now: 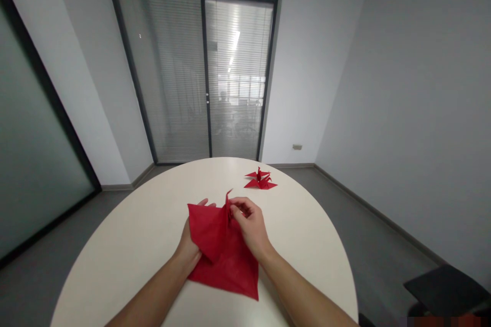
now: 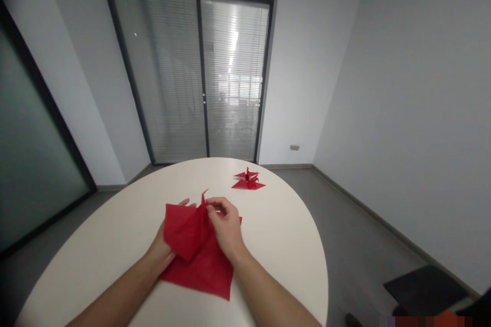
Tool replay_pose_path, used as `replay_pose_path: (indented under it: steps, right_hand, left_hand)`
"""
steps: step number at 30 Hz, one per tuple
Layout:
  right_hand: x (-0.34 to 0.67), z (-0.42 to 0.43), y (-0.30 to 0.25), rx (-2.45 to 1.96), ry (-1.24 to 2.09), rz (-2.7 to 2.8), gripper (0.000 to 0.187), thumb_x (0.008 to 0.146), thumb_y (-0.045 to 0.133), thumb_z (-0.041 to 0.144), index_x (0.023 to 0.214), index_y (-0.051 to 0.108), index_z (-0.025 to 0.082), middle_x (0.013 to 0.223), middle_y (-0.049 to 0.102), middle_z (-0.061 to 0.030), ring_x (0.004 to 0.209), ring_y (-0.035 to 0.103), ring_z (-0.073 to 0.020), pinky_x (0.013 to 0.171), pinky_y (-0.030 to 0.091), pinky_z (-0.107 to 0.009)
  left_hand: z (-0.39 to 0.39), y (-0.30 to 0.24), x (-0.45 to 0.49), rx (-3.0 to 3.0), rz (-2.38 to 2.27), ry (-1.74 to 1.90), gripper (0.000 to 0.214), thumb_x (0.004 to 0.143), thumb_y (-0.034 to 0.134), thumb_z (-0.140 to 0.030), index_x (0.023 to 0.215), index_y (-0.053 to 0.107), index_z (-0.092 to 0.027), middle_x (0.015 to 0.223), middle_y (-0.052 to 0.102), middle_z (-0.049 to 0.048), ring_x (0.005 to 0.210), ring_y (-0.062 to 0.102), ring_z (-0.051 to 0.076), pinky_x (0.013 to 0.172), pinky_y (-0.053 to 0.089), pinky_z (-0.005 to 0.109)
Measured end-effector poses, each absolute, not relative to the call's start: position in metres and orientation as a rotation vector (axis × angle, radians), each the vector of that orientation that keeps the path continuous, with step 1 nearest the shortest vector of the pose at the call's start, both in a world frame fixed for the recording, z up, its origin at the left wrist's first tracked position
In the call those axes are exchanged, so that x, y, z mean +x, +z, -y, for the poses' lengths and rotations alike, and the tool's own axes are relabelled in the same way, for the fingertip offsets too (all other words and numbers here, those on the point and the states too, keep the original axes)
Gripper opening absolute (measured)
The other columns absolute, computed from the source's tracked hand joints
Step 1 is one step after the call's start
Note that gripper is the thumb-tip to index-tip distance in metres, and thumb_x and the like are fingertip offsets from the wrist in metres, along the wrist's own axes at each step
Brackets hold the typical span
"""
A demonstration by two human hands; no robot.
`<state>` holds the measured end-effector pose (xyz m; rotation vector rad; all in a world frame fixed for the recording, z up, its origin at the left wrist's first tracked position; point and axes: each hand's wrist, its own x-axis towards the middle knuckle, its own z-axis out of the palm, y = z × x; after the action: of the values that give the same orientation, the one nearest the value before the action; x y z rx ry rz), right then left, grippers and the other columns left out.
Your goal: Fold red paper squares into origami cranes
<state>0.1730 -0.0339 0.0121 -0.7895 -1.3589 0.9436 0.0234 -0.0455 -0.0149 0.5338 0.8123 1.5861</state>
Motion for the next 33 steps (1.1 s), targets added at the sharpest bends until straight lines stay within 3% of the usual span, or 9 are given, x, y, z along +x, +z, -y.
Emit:
replay_pose_path:
  steps: [3, 7, 12, 16, 20, 24, 27, 29, 33]
  right_hand:
    - [0.17, 0.034, 0.008, -0.711, 1.048, 1.36, 0.02, 0.08, 0.067, 0.03, 0.098, 0.067, 0.02, 0.093, 0.069, -0.0049, 0.086, 0.064, -0.0179, 0.079, 0.054, -0.031]
    - [0.167, 0.036, 0.003, -0.632, 1.233, 1.361, 0.042, 0.073, 0.077, 0.025, 0.112, 0.062, 0.024, 0.101, 0.064, -0.0027, 0.081, 0.06, -0.0143, 0.073, 0.051, -0.026]
    - [0.169, 0.033, 0.003, -0.633, 1.285, 1.356, 0.026, 0.076, 0.076, 0.031, 0.098, 0.066, 0.021, 0.089, 0.067, -0.0022, 0.077, 0.061, -0.0147, 0.074, 0.05, -0.029]
    - [0.173, 0.03, 0.007, -0.604, 1.275, 1.232, 0.029, 0.073, 0.077, 0.032, 0.096, 0.064, 0.022, 0.09, 0.069, -0.002, 0.081, 0.064, -0.0157, 0.077, 0.05, -0.029]
    - [0.175, 0.029, 0.008, -0.567, 1.311, 1.102, 0.036, 0.074, 0.076, 0.031, 0.105, 0.06, 0.023, 0.09, 0.069, -0.0008, 0.08, 0.064, -0.015, 0.075, 0.05, -0.027]
    - [0.176, 0.025, 0.007, -0.62, 1.236, 1.068, 0.034, 0.075, 0.074, 0.032, 0.103, 0.058, 0.022, 0.087, 0.068, -0.0011, 0.079, 0.064, -0.0146, 0.075, 0.05, -0.028]
    - [0.177, 0.022, 0.006, -0.697, 1.128, 1.076, 0.032, 0.075, 0.074, 0.032, 0.1, 0.058, 0.021, 0.085, 0.066, -0.0007, 0.075, 0.062, -0.0135, 0.073, 0.049, -0.027]
    - [0.177, 0.023, 0.007, -0.726, 1.09, 1.104, 0.031, 0.075, 0.074, 0.032, 0.1, 0.058, 0.02, 0.085, 0.064, -0.0007, 0.074, 0.061, -0.0132, 0.07, 0.049, -0.026]
    - [0.173, 0.03, 0.012, -0.726, 1.064, 1.198, 0.027, 0.078, 0.071, 0.032, 0.1, 0.061, 0.02, 0.089, 0.065, -0.0027, 0.077, 0.061, -0.0148, 0.072, 0.05, -0.028]
  left_hand:
    - [0.04, -0.016, 0.023, 0.452, -0.844, 1.635, 0.038, 0.075, 0.063, -0.012, 0.112, 0.057, -0.02, 0.093, 0.074, 0.0017, 0.071, 0.071, 0.015, 0.07, 0.058, 0.027]
    - [0.042, -0.012, 0.023, 0.44, -0.826, 1.625, 0.038, 0.077, 0.061, -0.008, 0.112, 0.057, -0.02, 0.092, 0.074, 0.0026, 0.073, 0.072, 0.017, 0.072, 0.059, 0.029]
    - [0.049, -0.006, 0.022, 0.474, -0.781, 1.569, 0.042, 0.075, 0.063, -0.011, 0.116, 0.056, -0.017, 0.09, 0.075, 0.0043, 0.073, 0.072, 0.018, 0.073, 0.059, 0.03]
    - [0.052, 0.0, 0.022, 0.524, -0.769, 1.521, 0.036, 0.073, 0.068, -0.02, 0.108, 0.062, -0.014, 0.086, 0.075, 0.0058, 0.073, 0.072, 0.021, 0.072, 0.059, 0.032]
    - [0.049, 0.001, 0.023, 0.793, -0.843, 1.523, 0.048, 0.067, 0.075, -0.024, 0.112, 0.061, -0.011, 0.102, 0.073, 0.0121, 0.088, 0.07, 0.026, 0.077, 0.057, 0.036]
    - [0.051, -0.001, 0.017, 1.13, -1.302, 1.851, 0.077, 0.068, 0.072, -0.018, 0.138, 0.04, -0.021, 0.136, 0.054, 0.0158, 0.112, 0.061, 0.027, 0.085, 0.055, 0.038]
    - [0.062, 0.004, 0.016, 1.765, -1.401, 2.023, 0.063, 0.075, 0.061, -0.013, 0.135, 0.043, -0.023, 0.141, 0.048, 0.0129, 0.127, 0.05, 0.026, 0.1, 0.047, 0.043]
    - [0.069, 0.007, 0.019, 2.1, -1.36, 1.89, 0.048, 0.078, 0.056, -0.012, 0.125, 0.052, -0.022, 0.129, 0.057, 0.0104, 0.123, 0.053, 0.026, 0.103, 0.045, 0.046]
    - [0.07, 0.003, 0.025, 2.243, -1.481, 1.528, 0.047, 0.075, 0.06, -0.014, 0.121, 0.054, -0.021, 0.119, 0.063, 0.0094, 0.11, 0.06, 0.028, 0.098, 0.049, 0.048]
